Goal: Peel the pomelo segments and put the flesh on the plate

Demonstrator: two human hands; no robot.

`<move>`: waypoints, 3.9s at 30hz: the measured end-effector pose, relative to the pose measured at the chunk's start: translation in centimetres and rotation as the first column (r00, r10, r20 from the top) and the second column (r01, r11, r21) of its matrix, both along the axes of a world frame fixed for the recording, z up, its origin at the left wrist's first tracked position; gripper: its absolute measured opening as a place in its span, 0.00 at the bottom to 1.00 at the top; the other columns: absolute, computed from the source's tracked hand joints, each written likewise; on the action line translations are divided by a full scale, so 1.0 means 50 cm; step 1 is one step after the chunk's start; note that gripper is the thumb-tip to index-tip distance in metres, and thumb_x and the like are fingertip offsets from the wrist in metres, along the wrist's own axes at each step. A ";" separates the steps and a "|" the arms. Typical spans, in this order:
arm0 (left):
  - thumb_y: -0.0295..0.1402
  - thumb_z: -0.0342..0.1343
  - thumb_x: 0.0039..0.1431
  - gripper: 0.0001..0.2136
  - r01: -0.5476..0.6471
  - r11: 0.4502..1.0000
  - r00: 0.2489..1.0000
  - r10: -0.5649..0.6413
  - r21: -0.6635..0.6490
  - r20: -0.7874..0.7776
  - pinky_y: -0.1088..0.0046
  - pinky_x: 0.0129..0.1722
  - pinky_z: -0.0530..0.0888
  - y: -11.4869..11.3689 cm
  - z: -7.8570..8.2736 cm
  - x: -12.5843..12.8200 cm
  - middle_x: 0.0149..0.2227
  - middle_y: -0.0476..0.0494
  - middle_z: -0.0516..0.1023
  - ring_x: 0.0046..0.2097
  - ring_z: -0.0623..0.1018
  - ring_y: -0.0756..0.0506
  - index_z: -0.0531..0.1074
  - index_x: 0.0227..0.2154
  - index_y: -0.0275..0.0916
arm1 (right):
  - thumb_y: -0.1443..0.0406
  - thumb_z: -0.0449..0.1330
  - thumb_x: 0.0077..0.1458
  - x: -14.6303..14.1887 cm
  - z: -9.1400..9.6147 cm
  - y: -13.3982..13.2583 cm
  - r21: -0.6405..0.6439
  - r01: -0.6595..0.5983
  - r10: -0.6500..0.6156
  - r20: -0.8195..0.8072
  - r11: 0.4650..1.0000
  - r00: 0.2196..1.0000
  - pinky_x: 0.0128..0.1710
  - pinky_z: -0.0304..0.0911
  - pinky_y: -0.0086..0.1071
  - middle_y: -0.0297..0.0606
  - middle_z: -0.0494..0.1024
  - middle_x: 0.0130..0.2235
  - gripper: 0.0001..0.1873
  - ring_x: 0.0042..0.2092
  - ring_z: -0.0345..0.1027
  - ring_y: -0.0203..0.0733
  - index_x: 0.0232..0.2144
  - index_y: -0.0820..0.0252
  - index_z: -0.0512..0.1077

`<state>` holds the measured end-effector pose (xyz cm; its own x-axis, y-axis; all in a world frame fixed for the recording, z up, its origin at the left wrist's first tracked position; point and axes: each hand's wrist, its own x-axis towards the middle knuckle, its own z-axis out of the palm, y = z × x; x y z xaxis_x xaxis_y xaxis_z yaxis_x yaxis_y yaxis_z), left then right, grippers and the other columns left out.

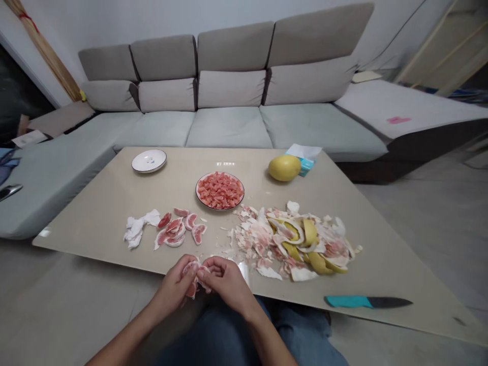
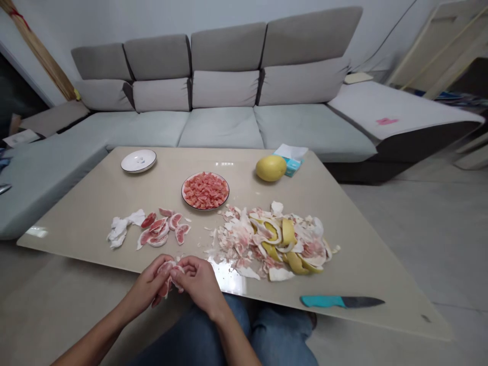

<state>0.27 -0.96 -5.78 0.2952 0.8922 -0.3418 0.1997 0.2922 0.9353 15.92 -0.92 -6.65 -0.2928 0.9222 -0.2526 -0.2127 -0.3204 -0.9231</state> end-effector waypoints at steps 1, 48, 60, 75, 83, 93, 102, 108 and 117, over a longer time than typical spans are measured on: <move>0.51 0.48 0.61 0.17 0.029 1.000 1.000 -0.030 -0.008 -0.005 0.83 0.11 0.54 0.004 0.004 -0.007 0.17 0.58 0.63 0.14 0.56 0.55 0.64 0.35 0.41 | 0.51 0.69 0.43 0.007 0.002 0.002 -0.003 -0.007 0.007 0.013 1.000 1.000 0.24 0.60 0.27 0.30 0.72 0.22 0.21 0.22 0.63 0.33 0.28 0.61 0.71; 0.39 0.63 0.54 0.13 0.151 0.973 0.950 -0.094 -0.175 0.297 0.73 0.35 0.75 0.027 0.049 -0.003 0.34 0.46 0.77 0.34 0.77 0.49 0.73 0.39 0.38 | 0.68 0.68 0.46 0.032 0.054 -0.037 0.325 0.057 -0.178 0.353 0.944 0.919 0.34 0.68 0.31 0.38 0.74 0.45 0.26 0.32 0.69 0.37 0.50 0.49 0.73; 0.40 0.65 0.51 0.16 -0.010 0.990 0.934 0.059 -0.142 0.352 0.70 0.37 0.76 -0.017 0.106 -0.022 0.33 0.42 0.81 0.36 0.78 0.46 0.75 0.41 0.36 | 0.69 0.60 0.58 0.004 0.123 -0.101 0.635 0.102 -0.435 0.394 0.766 0.810 0.35 0.69 0.29 0.39 0.78 0.38 0.08 0.39 0.73 0.40 0.39 0.55 0.77; 0.38 0.69 0.45 0.14 -0.019 0.998 0.905 0.042 -0.057 0.424 0.75 0.33 0.70 -0.064 0.102 -0.032 0.28 0.48 0.74 0.31 0.73 0.49 0.77 0.31 0.35 | 0.72 0.54 0.60 -0.023 0.110 -0.151 0.715 -0.056 -0.474 0.517 0.697 0.713 0.38 0.66 0.32 0.39 0.78 0.36 0.11 0.37 0.72 0.42 0.40 0.57 0.74; 0.37 0.68 0.47 0.14 -0.024 0.979 0.899 0.111 -0.205 0.425 0.75 0.36 0.69 -0.074 0.119 -0.037 0.31 0.44 0.78 0.34 0.74 0.49 0.77 0.35 0.35 | 0.67 0.54 0.62 -0.025 0.122 -0.148 0.591 0.091 -0.420 0.447 0.801 0.790 0.34 0.65 0.27 0.37 0.78 0.33 0.09 0.35 0.72 0.39 0.37 0.56 0.76; 0.34 0.69 0.46 0.11 -0.148 0.981 0.886 0.188 -0.126 0.425 0.77 0.37 0.71 -0.083 0.115 -0.022 0.30 0.47 0.76 0.34 0.75 0.49 0.77 0.32 0.38 | 0.61 0.61 0.55 -0.035 0.130 -0.146 0.349 0.283 -0.417 0.405 0.893 0.814 0.27 0.63 0.25 0.39 0.79 0.28 0.10 0.29 0.71 0.39 0.29 0.61 0.78; 0.34 0.69 0.44 0.10 -0.164 0.985 0.896 0.169 -0.050 0.411 0.75 0.37 0.72 -0.081 0.108 -0.009 0.30 0.47 0.75 0.34 0.74 0.48 0.76 0.29 0.38 | 0.52 0.64 0.51 -0.035 0.123 -0.139 0.189 0.334 -0.376 0.276 0.923 0.884 0.25 0.58 0.27 0.39 0.78 0.24 0.19 0.25 0.65 0.36 0.25 0.64 0.77; 0.41 0.69 0.44 0.18 -0.076 0.984 0.911 0.133 -0.159 0.390 0.74 0.33 0.72 -0.081 0.110 -0.007 0.26 0.46 0.76 0.29 0.73 0.49 0.76 0.36 0.37 | 0.49 0.66 0.47 -0.026 0.110 -0.129 0.056 0.298 -0.301 0.049 0.953 0.952 0.23 0.55 0.25 0.33 0.74 0.21 0.21 0.22 0.61 0.32 0.24 0.63 0.73; 0.39 0.68 0.48 0.15 -0.068 0.967 0.878 0.174 -0.244 0.446 0.72 0.33 0.73 -0.080 0.107 -0.007 0.29 0.47 0.74 0.29 0.72 0.51 0.74 0.35 0.37 | 0.49 0.65 0.50 -0.024 0.102 -0.134 0.016 0.237 -0.236 -0.008 0.971 0.972 0.22 0.57 0.24 0.32 0.72 0.22 0.21 0.22 0.59 0.30 0.28 0.63 0.73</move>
<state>-0.06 -4.96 -0.42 0.3606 0.8519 -0.3799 -0.2882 0.4891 0.8232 14.69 -7.61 -1.54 -0.0674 0.9695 -0.2354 -0.2865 -0.2449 -0.9262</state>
